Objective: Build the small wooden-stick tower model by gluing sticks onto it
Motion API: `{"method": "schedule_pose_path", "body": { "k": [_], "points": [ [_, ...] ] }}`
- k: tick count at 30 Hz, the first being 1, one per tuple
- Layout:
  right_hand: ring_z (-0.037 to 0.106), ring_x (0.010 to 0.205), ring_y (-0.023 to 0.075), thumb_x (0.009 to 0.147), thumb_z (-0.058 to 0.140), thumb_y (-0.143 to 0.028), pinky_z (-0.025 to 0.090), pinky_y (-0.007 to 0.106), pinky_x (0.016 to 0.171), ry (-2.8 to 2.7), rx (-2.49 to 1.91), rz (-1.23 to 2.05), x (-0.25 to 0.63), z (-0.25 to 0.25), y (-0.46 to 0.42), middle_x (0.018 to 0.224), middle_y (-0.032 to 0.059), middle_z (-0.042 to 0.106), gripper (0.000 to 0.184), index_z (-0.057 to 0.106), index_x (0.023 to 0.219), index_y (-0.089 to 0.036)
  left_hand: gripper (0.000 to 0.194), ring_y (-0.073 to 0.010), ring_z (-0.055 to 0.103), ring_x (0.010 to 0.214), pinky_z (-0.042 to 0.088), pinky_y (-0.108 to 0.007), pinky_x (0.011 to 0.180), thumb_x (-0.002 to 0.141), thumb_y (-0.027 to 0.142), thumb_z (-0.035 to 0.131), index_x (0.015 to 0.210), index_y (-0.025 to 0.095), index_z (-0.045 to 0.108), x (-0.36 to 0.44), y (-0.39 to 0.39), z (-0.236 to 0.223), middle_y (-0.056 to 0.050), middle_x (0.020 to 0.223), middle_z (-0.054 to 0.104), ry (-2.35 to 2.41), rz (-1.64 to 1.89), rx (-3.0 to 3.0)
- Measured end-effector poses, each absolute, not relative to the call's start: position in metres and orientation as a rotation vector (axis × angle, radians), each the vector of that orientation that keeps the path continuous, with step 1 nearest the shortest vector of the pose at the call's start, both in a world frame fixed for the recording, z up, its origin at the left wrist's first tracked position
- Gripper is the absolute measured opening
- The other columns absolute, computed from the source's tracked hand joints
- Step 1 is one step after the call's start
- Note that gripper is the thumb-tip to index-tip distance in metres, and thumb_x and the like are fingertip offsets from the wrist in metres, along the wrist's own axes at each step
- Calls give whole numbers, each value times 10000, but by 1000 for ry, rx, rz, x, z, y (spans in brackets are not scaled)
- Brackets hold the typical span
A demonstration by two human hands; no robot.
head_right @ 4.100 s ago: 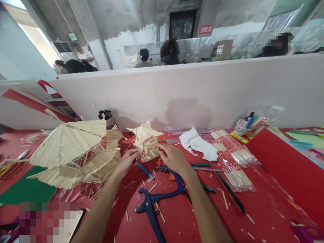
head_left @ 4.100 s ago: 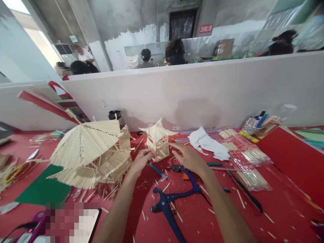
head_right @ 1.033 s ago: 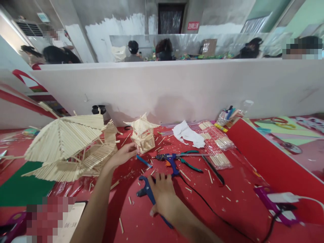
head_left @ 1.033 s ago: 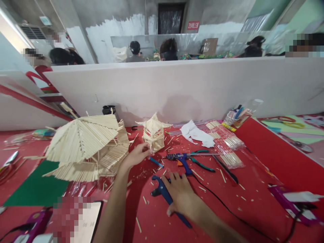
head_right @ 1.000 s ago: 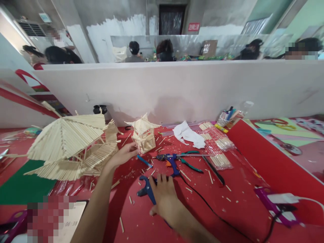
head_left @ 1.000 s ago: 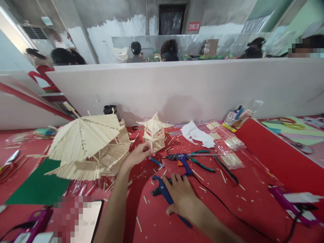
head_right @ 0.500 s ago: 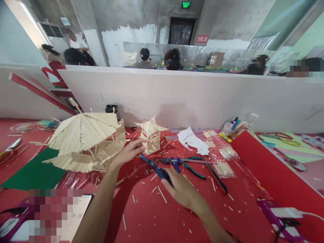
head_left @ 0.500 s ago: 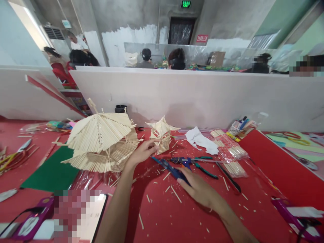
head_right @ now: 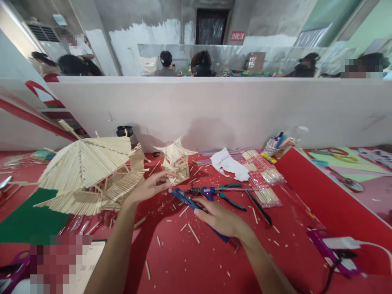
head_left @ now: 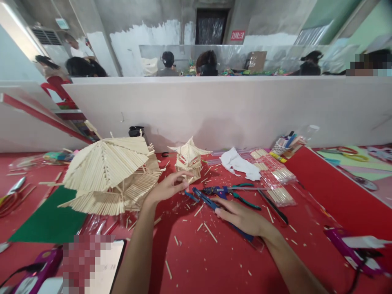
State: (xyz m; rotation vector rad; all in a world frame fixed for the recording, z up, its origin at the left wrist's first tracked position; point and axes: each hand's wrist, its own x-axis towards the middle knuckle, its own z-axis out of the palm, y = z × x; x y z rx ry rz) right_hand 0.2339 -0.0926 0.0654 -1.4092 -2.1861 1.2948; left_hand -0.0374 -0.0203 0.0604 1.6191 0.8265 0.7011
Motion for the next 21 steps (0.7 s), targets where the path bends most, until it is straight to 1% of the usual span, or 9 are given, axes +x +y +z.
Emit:
{"method": "schedule_pose_path", "body": {
  "k": [2, 7, 11, 14, 16, 21],
  "points": [
    [625, 1079, 256, 948, 408, -494, 452, 417, 981, -2163, -1396, 1286, 235, 64, -95, 1213, 48, 667, 496, 491, 1384, -273, 404, -154, 592, 715, 459, -266, 681, 868, 394, 603, 1223, 205, 569, -35, -22, 61, -30, 763, 644, 794, 632, 1635],
    [510, 1272, 260, 955, 413, -471, 376, 426, 1075, -2125, -1312, 1234, 228, 61, -95, 1389, 54, 554, 491, 482, 1396, -267, 373, -149, 602, 707, 476, -267, 658, 885, 358, 581, 1226, 207, 582, -28, -22, 61, -34, 773, 645, 756, 596, 1635],
    [464, 1320, 251, 969, 387, -457, 324, 439, 1117, -2074, -1303, 1225, 220, 62, -92, 1429, 74, 512, 488, 482, 1394, -236, 359, -144, 604, 727, 487, -265, 664, 885, 327, 582, 1218, 194, 602, -26, -21, 60, -50, 820, 647, 758, 608, 1641],
    [418, 1357, 240, 973, 375, -452, 284, 444, 1141, -2059, -1356, 1218, 217, 61, -91, 1470, 85, 462, 507, 451, 1415, -216, 365, -148, 610, 744, 501, -273, 683, 894, 323, 571, 1234, 196, 602, -26, -20, 58, -58, 846, 652, 763, 619, 1650],
    [410, 1363, 235, 974, 368, -449, 285, 442, 1142, -2047, -1393, 1216, 215, 59, -90, 1477, 90, 451, 516, 439, 1423, -204, 364, -152, 611, 746, 509, -281, 695, 902, 326, 559, 1240, 200, 606, -27, -20, 56, -59, 850, 656, 778, 624, 1664],
    [457, 1325, 244, 980, 358, -408, 333, 444, 1110, -2045, -1358, 1149, 213, 54, -88, 1443, 91, 495, 474, 470, 1398, -216, 369, -155, 614, 754, 518, -293, 712, 908, 320, 553, 1258, 211, 601, -27, -19, 55, -60, 875, 664, 793, 640, 1681]
  ]
}}
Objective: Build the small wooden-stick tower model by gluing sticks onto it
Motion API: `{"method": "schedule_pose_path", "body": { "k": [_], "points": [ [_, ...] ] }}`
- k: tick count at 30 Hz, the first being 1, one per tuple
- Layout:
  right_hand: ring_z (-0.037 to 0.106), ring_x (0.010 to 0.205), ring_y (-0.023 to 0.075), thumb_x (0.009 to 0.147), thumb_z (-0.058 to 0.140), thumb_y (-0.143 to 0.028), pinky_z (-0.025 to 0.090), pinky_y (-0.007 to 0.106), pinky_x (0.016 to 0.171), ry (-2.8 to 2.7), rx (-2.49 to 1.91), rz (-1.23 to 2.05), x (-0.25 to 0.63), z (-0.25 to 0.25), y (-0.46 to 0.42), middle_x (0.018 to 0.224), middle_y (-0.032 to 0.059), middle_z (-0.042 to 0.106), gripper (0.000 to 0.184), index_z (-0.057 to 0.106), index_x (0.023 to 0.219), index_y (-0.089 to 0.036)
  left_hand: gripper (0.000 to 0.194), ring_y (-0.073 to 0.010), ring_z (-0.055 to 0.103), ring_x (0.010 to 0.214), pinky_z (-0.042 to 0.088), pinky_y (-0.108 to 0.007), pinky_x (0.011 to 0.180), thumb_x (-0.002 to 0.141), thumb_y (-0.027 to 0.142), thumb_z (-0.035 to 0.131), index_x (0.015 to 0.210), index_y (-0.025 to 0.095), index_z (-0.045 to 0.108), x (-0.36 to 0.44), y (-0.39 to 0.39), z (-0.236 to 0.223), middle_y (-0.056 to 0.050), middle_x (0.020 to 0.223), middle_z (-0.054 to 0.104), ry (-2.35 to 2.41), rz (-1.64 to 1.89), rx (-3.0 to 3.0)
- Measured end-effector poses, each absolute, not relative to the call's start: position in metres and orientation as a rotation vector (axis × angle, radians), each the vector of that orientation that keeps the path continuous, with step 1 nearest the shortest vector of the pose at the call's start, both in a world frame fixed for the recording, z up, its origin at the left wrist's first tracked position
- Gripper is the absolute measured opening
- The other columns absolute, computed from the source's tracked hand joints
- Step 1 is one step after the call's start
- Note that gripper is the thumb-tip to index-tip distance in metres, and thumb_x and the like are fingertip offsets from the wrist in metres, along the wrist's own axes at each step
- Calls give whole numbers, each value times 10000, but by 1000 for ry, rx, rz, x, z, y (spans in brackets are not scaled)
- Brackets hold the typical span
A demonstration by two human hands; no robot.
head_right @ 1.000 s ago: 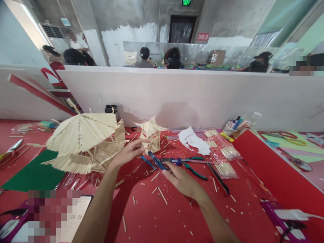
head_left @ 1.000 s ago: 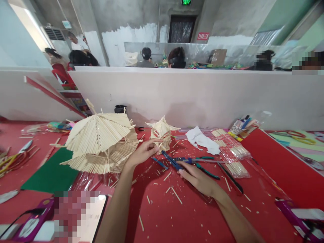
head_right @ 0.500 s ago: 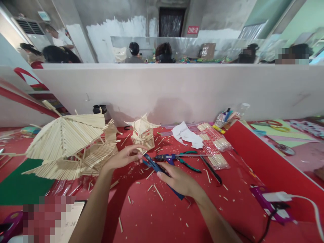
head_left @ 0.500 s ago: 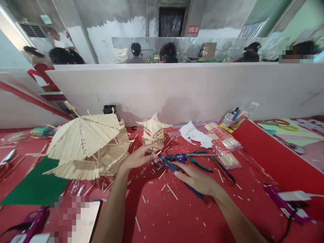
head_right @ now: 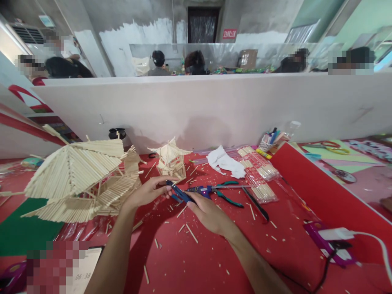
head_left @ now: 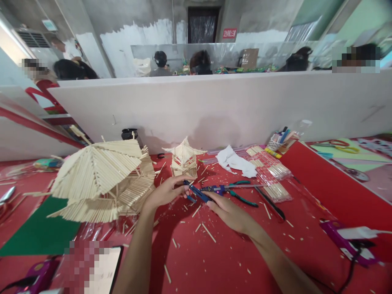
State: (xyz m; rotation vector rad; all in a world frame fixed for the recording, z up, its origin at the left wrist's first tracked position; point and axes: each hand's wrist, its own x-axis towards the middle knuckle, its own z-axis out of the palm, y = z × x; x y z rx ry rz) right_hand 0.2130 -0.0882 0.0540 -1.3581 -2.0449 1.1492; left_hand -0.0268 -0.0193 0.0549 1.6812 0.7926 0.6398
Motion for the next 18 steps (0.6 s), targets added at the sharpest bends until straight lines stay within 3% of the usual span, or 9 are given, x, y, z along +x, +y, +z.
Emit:
{"method": "schedule_pose_path", "body": {
  "k": [5, 8, 18],
  "points": [
    [498, 1280, 241, 989, 350, -380, 364, 434, 1079, -2033, -1312, 1128, 213, 46, -88, 1422, 96, 512, 457, 453, 1404, -217, 388, -151, 618, 765, 521, -312, 741, 907, 308, 559, 1279, 199, 576, -27, -20, 59, -58, 886, 673, 804, 621, 1693],
    [496, 1275, 250, 989, 356, -353, 367, 436, 1065, -2049, -1321, 1059, 211, 41, -89, 1394, 117, 533, 437, 470, 1379, -194, 399, -153, 632, 808, 524, -331, 777, 883, 288, 595, 1274, 206, 571, -29, -20, 60, -74, 1006, 676, 802, 599, 1715],
    [625, 1040, 259, 997, 333, -312, 446, 377, 890, -2227, -1368, 747, 199, 32, -85, 1098, 144, 669, 356, 567, 1203, -142, 369, -153, 662, 841, 528, -323, 809, 868, 237, 596, 1235, 215, 565, -27, -24, 62, -79, 1133, 656, 798, 551, 1762]
  ]
}}
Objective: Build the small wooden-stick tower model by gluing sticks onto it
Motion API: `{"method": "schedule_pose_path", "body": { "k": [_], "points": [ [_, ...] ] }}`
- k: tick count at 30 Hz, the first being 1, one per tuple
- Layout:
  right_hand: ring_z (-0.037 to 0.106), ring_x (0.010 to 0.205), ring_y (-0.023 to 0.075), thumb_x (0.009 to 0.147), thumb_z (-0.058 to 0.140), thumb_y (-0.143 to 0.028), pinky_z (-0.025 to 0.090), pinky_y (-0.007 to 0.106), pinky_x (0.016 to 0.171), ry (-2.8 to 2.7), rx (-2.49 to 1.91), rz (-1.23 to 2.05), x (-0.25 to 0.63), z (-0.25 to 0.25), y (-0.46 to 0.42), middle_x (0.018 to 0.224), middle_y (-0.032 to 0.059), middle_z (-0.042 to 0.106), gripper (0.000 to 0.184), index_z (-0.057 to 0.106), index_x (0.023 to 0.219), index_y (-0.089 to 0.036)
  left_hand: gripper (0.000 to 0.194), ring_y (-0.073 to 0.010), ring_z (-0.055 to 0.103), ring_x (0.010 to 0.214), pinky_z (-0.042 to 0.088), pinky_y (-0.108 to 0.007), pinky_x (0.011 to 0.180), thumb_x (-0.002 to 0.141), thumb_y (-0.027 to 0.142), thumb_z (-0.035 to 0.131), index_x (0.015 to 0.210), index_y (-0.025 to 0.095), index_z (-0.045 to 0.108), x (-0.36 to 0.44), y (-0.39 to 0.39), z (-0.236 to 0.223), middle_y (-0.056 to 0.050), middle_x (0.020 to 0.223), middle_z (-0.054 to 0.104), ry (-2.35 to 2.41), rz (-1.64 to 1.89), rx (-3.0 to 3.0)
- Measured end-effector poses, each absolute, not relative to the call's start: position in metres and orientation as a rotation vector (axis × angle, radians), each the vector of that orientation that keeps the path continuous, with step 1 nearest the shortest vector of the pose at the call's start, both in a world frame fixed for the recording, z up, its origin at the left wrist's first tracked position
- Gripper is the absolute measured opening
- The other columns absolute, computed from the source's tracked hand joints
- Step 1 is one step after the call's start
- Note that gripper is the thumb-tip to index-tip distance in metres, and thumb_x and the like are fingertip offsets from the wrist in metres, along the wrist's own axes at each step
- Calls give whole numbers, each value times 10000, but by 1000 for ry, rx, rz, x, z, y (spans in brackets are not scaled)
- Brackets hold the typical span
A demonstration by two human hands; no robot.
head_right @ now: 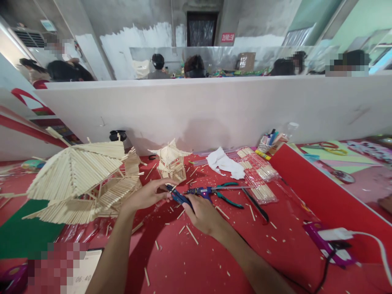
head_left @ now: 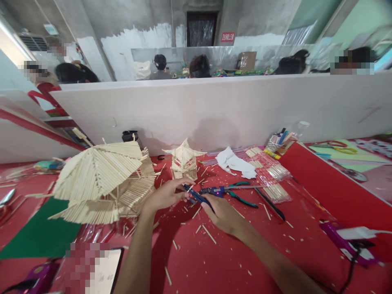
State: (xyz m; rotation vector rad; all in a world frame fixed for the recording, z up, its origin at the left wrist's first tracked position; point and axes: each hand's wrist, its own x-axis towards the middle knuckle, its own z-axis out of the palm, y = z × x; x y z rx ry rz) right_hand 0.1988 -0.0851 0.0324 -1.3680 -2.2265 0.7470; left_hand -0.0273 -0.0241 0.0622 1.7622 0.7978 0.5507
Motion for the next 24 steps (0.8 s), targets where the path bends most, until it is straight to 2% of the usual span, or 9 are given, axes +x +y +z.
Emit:
{"method": "schedule_pose_path", "body": {
  "k": [6, 12, 17, 24],
  "points": [
    [633, 1007, 245, 1004, 326, -330, 453, 354, 857, -2245, -1371, 676, 201, 24, -83, 1061, 131, 672, 347, 569, 1171, -148, 345, -149, 661, 832, 531, -303, 799, 862, 225, 599, 1206, 197, 589, -23, -27, 68, -82, 1114, 666, 824, 545, 1805],
    [611, 1059, 252, 990, 357, -328, 456, 379, 896, -2248, -1365, 557, 202, 14, -82, 1121, 147, 652, 341, 539, 1214, -147, 377, -152, 671, 891, 528, -305, 837, 846, 148, 573, 1217, 215, 587, -23, -30, 73, -75, 1197, 649, 813, 563, 1821],
    [581, 1122, 265, 985, 360, -359, 447, 418, 956, -2251, -1363, 483, 202, 10, -83, 1218, 168, 612, 394, 492, 1283, -135, 394, -148, 676, 868, 523, -305, 851, 840, 148, 580, 1228, 215, 590, -24, -31, 75, -73, 1195, 656, 822, 591, 1847],
    [599, 1091, 260, 981, 356, -336, 469, 407, 930, -2227, -1349, 470, 200, 9, -85, 1180, 166, 626, 368, 505, 1244, -127, 432, -164, 685, 917, 521, -314, 870, 841, 164, 585, 1267, 233, 568, -24, -31, 75, -66, 1205, 662, 854, 583, 1864]
  ]
}}
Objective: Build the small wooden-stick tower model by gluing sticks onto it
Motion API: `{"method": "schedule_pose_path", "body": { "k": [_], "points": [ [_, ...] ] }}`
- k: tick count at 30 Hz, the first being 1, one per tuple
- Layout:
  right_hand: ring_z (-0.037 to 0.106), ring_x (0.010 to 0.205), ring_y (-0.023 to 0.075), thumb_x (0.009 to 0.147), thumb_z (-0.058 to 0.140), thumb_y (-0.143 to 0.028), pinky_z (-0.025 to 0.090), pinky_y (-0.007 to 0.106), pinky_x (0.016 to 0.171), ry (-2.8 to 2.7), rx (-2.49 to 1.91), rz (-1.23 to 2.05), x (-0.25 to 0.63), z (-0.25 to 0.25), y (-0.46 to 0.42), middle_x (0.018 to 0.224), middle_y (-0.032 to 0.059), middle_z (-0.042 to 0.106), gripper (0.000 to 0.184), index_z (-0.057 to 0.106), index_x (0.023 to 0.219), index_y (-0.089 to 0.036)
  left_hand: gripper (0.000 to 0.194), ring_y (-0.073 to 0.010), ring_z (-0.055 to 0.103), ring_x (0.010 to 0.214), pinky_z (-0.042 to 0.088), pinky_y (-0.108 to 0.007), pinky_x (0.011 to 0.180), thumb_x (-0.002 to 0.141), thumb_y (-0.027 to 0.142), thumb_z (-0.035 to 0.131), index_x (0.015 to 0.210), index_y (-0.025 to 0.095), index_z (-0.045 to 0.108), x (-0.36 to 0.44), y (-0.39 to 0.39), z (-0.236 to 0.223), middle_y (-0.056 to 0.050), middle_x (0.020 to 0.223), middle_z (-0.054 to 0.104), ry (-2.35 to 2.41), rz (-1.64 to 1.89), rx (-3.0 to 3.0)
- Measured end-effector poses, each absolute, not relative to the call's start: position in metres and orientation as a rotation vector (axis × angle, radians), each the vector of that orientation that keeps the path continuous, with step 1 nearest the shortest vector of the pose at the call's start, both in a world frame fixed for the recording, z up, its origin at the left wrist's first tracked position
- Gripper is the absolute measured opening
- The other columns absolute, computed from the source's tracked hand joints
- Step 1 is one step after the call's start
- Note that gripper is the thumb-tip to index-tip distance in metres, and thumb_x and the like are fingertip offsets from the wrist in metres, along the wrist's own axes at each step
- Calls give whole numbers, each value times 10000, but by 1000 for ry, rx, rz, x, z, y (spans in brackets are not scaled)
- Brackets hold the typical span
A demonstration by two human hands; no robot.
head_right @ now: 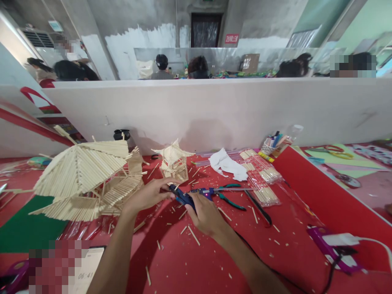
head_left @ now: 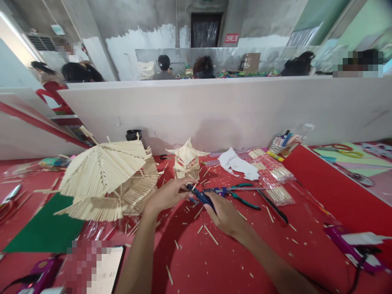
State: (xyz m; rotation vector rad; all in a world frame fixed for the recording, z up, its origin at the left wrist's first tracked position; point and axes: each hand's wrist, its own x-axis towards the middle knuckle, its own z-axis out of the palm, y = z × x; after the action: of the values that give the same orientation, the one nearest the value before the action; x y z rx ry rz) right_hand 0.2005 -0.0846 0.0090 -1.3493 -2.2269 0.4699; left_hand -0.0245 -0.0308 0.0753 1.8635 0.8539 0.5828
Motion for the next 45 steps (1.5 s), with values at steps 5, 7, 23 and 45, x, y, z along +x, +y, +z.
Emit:
{"method": "schedule_pose_path", "body": {
  "k": [5, 7, 23, 45],
  "points": [
    [603, 1066, 260, 980, 351, -325, 475, 407, 911, -2198, -1343, 467, 199, 5, -85, 1166, 168, 629, 356, 500, 1234, -126, 435, -170, 689, 932, 520, -300, 864, 847, 167, 577, 1276, 237, 562, -23, -32, 77, -58, 1176, 681, 877, 581, 1911],
    [605, 1059, 259, 976, 356, -317, 473, 403, 907, -2177, -1338, 476, 198, 2, -85, 1154, 164, 633, 349, 499, 1231, -128, 437, -173, 687, 948, 515, -297, 872, 848, 167, 578, 1278, 244, 560, -22, -32, 77, -55, 1174, 682, 882, 576, 1932],
    [586, 725, 180, 1013, 268, -428, 456, 297, 704, -1930, -1216, 1028, 193, 8, -92, 799, 40, 631, 412, 580, 1113, -177, 434, -182, 676, 856, 497, -289, 813, 855, 284, 634, 1282, 260, 559, -21, -34, 86, -32, 966, 730, 988, 546, 2047],
    [560, 678, 154, 1007, 252, -495, 455, 269, 657, -1765, -1204, 1228, 196, -1, -98, 767, 32, 616, 457, 579, 957, -181, 435, -239, 559, 1151, 421, -410, 1026, 841, 384, 661, 1256, 292, 569, -13, -31, 79, -62, 1253, 605, 1065, 565, 2244]
  ]
}}
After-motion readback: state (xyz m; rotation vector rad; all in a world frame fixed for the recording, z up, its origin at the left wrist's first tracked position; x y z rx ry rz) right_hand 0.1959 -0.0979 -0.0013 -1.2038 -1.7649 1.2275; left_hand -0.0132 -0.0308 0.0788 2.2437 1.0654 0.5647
